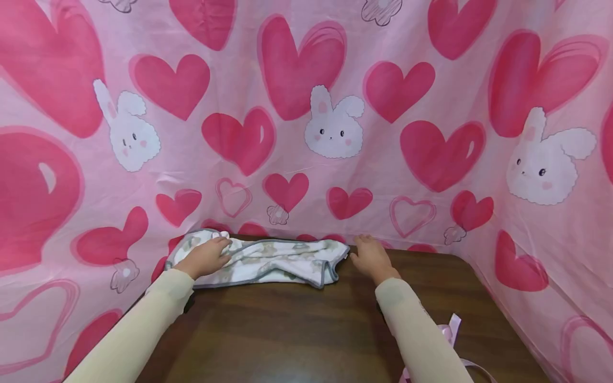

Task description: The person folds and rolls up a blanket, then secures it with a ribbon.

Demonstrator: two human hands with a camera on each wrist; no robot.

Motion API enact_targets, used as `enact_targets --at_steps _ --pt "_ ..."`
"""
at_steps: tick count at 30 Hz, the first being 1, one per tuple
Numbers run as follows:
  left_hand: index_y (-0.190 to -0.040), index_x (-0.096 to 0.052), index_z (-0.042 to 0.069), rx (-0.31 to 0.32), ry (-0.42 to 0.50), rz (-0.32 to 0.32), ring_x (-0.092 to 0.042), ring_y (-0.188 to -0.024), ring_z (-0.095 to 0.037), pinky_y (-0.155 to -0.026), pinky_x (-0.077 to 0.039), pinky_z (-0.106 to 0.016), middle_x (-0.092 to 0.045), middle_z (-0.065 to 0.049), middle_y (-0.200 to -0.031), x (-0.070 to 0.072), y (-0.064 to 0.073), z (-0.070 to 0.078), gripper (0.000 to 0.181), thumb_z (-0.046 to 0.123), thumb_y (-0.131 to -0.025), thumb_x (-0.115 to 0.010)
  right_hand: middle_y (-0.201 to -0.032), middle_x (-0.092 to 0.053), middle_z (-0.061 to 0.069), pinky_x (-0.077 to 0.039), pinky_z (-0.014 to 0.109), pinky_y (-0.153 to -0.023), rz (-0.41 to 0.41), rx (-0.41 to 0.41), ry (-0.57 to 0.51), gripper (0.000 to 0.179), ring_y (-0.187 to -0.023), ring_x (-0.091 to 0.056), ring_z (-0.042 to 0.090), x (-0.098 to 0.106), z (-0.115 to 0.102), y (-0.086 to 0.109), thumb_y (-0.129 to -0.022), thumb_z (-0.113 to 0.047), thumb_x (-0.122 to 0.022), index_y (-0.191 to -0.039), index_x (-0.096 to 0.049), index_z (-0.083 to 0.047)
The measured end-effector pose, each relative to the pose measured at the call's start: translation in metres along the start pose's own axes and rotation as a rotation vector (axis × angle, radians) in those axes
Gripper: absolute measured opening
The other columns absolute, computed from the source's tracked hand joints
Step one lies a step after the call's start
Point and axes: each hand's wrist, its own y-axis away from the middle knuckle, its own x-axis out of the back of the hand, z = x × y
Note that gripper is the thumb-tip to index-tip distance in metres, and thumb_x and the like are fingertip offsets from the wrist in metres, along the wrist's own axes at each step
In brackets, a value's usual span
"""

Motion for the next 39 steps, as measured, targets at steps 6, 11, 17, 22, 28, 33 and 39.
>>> enact_targets --at_steps 6,11,17,22,28,33,39 --pt "-0.119 -0.065 0.002 0.003 0.006 -0.021 -0.060 -0.107 -0.032 -0.093 -0.046 -0.050 -0.065 -0.012 -0.112 -0.011 0.009 -0.007 0.037 0.021 -0.087 -0.070 -0.132 -0.053 0.028 -0.032 0.053 -0.106 -0.014 0.045 -0.019 0.053 -0.127 -0.044 0.043 -0.011 -0.006 -0.002 -0.088 -0.021 -0.067 -0.130 -0.054 0.009" --pt "-0.101 -0.072 0.006 -0.045 -0.021 -0.013 -0.062 -0.093 -0.028 -0.080 -0.051 -0.048 -0.067 -0.007 -0.094 -0.023 0.019 -0.015 0.022 0.017 -0.083 -0.071 -0.138 -0.049 0.025 -0.030 0.053 -0.107 -0.071 0.028 -0.048 0.057 -0.131 -0.040 0.042 -0.026 -0.008 0.000 -0.089 -0.023 -0.068 -0.136 -0.051 0.006" --pt "-0.084 -0.070 0.009 -0.064 0.006 0.000 -0.060 -0.075 -0.022 -0.070 -0.051 -0.044 -0.063 0.000 -0.077 -0.034 0.035 -0.026 0.005 0.011 -0.079 -0.071 -0.139 -0.049 0.021 -0.030 0.051 -0.107 -0.109 0.016 -0.093 0.057 -0.133 -0.039 0.038 -0.047 -0.011 0.004 -0.087 -0.026 -0.071 -0.135 -0.054 0.000" --pt "-0.083 -0.070 0.011 -0.017 0.025 -0.002 -0.057 -0.073 -0.017 -0.069 -0.050 -0.042 -0.060 0.003 -0.079 -0.038 0.051 -0.039 0.008 0.009 -0.076 -0.071 -0.139 -0.050 0.018 -0.034 0.048 -0.106 -0.120 0.076 -0.110 0.058 -0.131 -0.043 0.033 -0.060 -0.017 0.002 -0.082 -0.014 -0.074 -0.135 -0.055 -0.005" --pt "-0.099 -0.071 0.009 0.062 0.056 -0.145 -0.059 -0.090 -0.024 -0.084 -0.049 -0.049 -0.064 -0.002 -0.096 -0.041 0.065 -0.057 0.028 0.017 -0.073 -0.077 -0.139 -0.051 0.017 -0.040 0.045 -0.101 -0.115 0.177 -0.103 0.058 -0.129 -0.046 0.031 -0.068 -0.030 -0.005 -0.077 -0.002 -0.075 -0.132 -0.060 -0.010" --pt "-0.112 -0.068 0.008 0.126 0.052 -0.245 -0.057 -0.103 -0.032 -0.090 -0.045 -0.056 -0.064 -0.008 -0.109 -0.035 0.075 -0.067 0.052 0.025 -0.067 -0.086 -0.124 -0.062 0.013 -0.043 0.044 -0.098 -0.100 0.292 -0.098 0.042 -0.119 -0.055 0.028 -0.076 -0.041 -0.012 -0.079 -0.001 -0.076 -0.119 -0.067 -0.006" --pt "-0.096 -0.069 0.011 0.070 -0.013 -0.179 -0.059 -0.082 -0.023 -0.080 -0.051 -0.049 -0.064 0.000 -0.088 -0.035 0.078 -0.072 0.025 0.007 -0.074 -0.078 -0.097 -0.071 0.000 -0.050 0.039 -0.087 -0.101 0.315 -0.122 0.016 -0.095 -0.064 0.019 -0.081 -0.043 -0.015 -0.085 -0.005 -0.069 -0.100 -0.074 -0.008"
